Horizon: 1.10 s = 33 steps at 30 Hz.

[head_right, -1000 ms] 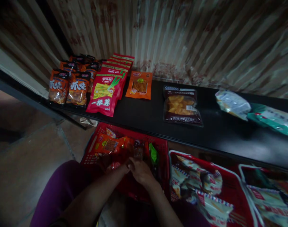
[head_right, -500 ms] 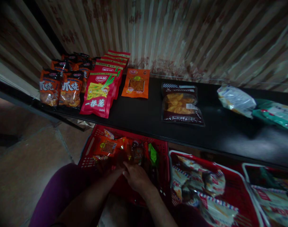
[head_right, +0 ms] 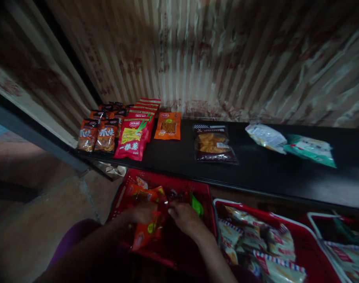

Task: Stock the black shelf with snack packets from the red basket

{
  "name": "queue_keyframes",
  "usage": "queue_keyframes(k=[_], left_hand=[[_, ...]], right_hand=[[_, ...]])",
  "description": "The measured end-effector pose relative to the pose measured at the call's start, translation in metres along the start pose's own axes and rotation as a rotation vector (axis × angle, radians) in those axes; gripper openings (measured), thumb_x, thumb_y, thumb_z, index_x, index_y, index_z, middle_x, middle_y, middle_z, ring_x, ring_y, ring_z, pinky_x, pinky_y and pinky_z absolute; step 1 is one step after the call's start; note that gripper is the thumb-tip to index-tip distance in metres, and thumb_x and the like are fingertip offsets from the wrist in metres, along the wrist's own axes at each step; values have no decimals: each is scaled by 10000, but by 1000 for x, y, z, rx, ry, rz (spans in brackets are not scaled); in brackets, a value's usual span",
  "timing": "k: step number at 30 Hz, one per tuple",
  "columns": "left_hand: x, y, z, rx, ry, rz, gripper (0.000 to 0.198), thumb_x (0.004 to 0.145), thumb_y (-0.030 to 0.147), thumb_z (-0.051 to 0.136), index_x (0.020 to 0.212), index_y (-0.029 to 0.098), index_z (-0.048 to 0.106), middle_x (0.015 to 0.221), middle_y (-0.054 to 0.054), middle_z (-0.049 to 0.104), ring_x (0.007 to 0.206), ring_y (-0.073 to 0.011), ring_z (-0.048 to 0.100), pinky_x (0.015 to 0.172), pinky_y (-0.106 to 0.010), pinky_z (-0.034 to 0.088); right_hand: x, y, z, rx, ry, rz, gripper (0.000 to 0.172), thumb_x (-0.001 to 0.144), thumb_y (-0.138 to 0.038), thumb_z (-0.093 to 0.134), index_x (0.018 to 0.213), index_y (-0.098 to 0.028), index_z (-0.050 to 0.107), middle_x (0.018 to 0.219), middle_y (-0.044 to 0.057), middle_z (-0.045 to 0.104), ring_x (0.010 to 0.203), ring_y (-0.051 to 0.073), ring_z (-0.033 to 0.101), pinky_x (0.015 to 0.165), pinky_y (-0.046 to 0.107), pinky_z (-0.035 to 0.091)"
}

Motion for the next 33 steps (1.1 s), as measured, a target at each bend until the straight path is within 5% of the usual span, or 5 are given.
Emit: queue_keyframes(k=[4,9,15,23,33], left_hand=[[-55,18,-64,-155,-351,62,90,721,195,622,809,214,626,726,34,577,607,-102,497,543,-200,392],[-101,39,-108,-694,-270,162,289,689,391,700,813,167,565,712,28,557,521,-53,419,483,-170,313],[-74,64,-107,-1047,-98,364,316,636,337,777,788,163,561,685,26,563,527,-52,483,473,-151,330],[-34,75,-100,-1117,-34,331,256,667,299,760,784,160,580,701,16,607,543,-67,526,534,-179,382],[-33,68,-103,-1250,-95,244,275,696,281,715,929,147,653,824,-43,682,676,-133,620,640,-225,438]], right_hand=[[-14,7,-18,159,179,-22,354,885,-369,359,940,-217,675,955,75,722,906,232,656,815,340,464],[-38,3,-36,805,535,-8,462,794,-598,504,1050,-242,648,1152,76,665,1101,270,582,965,400,410],[-51,-40,-66,1569,380,-88,503,717,-671,574,976,-256,689,1072,66,705,1075,285,608,928,424,457],[-27,-40,-92,1621,433,-98,305,562,-244,838,836,-189,716,816,29,750,715,186,696,725,283,551],[-1,-14,-80,1693,490,-12,261,580,-222,827,808,-177,707,786,14,747,686,185,702,711,296,587]])
Point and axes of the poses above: each hand's wrist, its own x-axis towards the middle knuckle, its own z-axis out of the palm, y = z × x, the point moved 1 cm from there along x, towards the middle knuckle
